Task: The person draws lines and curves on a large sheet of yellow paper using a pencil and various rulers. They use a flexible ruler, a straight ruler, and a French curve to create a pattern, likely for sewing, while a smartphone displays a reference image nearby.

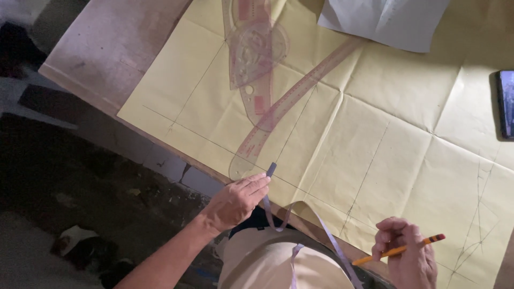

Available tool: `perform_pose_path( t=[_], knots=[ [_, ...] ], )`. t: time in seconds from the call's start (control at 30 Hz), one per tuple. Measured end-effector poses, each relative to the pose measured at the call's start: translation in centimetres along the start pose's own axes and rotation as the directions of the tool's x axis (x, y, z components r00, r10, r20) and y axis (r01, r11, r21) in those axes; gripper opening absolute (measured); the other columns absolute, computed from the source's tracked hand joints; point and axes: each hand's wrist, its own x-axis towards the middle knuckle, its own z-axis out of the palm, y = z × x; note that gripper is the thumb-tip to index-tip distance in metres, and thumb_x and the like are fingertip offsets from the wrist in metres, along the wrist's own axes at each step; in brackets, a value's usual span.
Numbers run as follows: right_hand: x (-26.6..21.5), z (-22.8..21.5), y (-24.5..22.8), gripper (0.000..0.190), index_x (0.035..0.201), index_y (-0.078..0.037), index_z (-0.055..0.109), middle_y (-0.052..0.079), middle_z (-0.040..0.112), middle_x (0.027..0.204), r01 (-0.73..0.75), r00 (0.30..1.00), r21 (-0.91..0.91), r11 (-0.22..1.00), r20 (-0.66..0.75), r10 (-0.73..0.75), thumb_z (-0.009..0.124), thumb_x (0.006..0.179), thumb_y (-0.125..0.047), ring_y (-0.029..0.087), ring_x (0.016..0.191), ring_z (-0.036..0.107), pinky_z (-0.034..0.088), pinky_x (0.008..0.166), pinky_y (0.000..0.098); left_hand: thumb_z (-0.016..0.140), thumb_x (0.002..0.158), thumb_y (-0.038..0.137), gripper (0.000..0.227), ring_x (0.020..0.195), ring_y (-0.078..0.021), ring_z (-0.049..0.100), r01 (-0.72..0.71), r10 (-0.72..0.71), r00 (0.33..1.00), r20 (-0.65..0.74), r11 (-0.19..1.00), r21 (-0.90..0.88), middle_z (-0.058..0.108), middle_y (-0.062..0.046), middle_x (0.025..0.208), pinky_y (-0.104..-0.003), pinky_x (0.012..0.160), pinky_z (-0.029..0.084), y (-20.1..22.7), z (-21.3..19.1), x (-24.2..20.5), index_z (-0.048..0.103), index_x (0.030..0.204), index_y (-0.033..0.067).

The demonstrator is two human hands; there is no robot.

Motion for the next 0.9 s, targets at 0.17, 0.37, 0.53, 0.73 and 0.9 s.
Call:
perform_pose_path(
  t=[0.17, 0.37, 0.53, 0.73, 0.9],
  knots=[
    [-0.1, 1.5, -0.6, 0.054, 0.090, 0.009, 0.065, 0.018, 0.049, 0.071, -0.027, 0.997, -0.029, 0.999, -0.075, 0.025, 0.041, 0.115, -0.032, 0.030, 0.059, 0.048, 0.041, 0.040, 0.0408, 0.064, 0.093, -0.004, 0.029, 0.123, -0.0337, 0.066, -0.024, 0.025, 1.000, -0.006, 0.999, 0.044, 0.068, -0.026, 0.129, -0.038, 0.113, 0.051, 0.1, -0.4, 0.0, 0.070, 0.121, -0.0067],
    [0.3, 0.8, 0.0, 0.061, 0.095, 0.005, 0.066, 0.014, 0.051, 0.074, 0.036, 0.999, 0.024, 0.999, 0.038, -0.037, 0.039, 0.117, -0.045, 0.027, 0.057, 0.050, 0.047, 0.040, 0.0382, 0.063, 0.095, -0.005, 0.026, 0.123, -0.0372, 0.065, -0.031, 0.031, 1.000, -0.004, 0.999, -0.011, 0.067, -0.029, 0.129, -0.040, 0.113, 0.051, 0.0, -1.0, 0.0, 0.069, 0.120, -0.0092],
    [0.4, 1.3, -0.2, 0.063, 0.102, 0.004, 0.065, 0.017, 0.064, 0.095, 0.140, 0.979, 0.154, 0.978, 0.124, -0.160, 0.039, 0.117, -0.051, 0.038, 0.070, 0.069, 0.058, 0.067, 0.0385, 0.058, 0.097, -0.003, 0.026, 0.124, -0.0375, 0.065, -0.035, 0.035, 0.999, 0.002, 0.999, -0.015, 0.067, -0.029, 0.129, -0.040, 0.113, 0.051, -0.1, -1.2, -0.1, 0.068, 0.121, -0.0090],
    [0.9, 3.0, -0.9, 0.085, 0.091, -0.005, 0.069, 0.011, 0.051, 0.050, 0.205, 0.979, 0.103, 0.973, -0.020, -0.204, 0.049, 0.098, -0.088, 0.023, 0.046, 0.047, 0.041, 0.047, 0.0349, 0.055, 0.096, -0.002, 0.028, 0.128, -0.0367, 0.061, -0.016, 0.016, 1.000, -0.001, 0.998, -0.065, 0.065, -0.026, 0.133, -0.041, 0.114, 0.049, -0.3, -1.0, -0.3, 0.066, 0.121, -0.0072],
    [1.0, 8.1, -3.3, 0.021, 0.109, 0.012, 0.065, 0.025, 0.068, 0.095, 0.178, 0.984, -0.248, 0.952, 0.024, -0.178, 0.045, 0.103, 0.008, 0.031, 0.075, 0.066, 0.060, 0.065, 0.0348, 0.063, 0.091, -0.007, 0.029, 0.125, -0.0353, 0.064, -0.030, 0.029, 0.999, -0.022, 0.999, -0.018, 0.067, -0.026, 0.131, -0.040, 0.113, 0.051, -0.5, -0.9, -0.3, 0.070, 0.119, -0.0074]
  ],
)
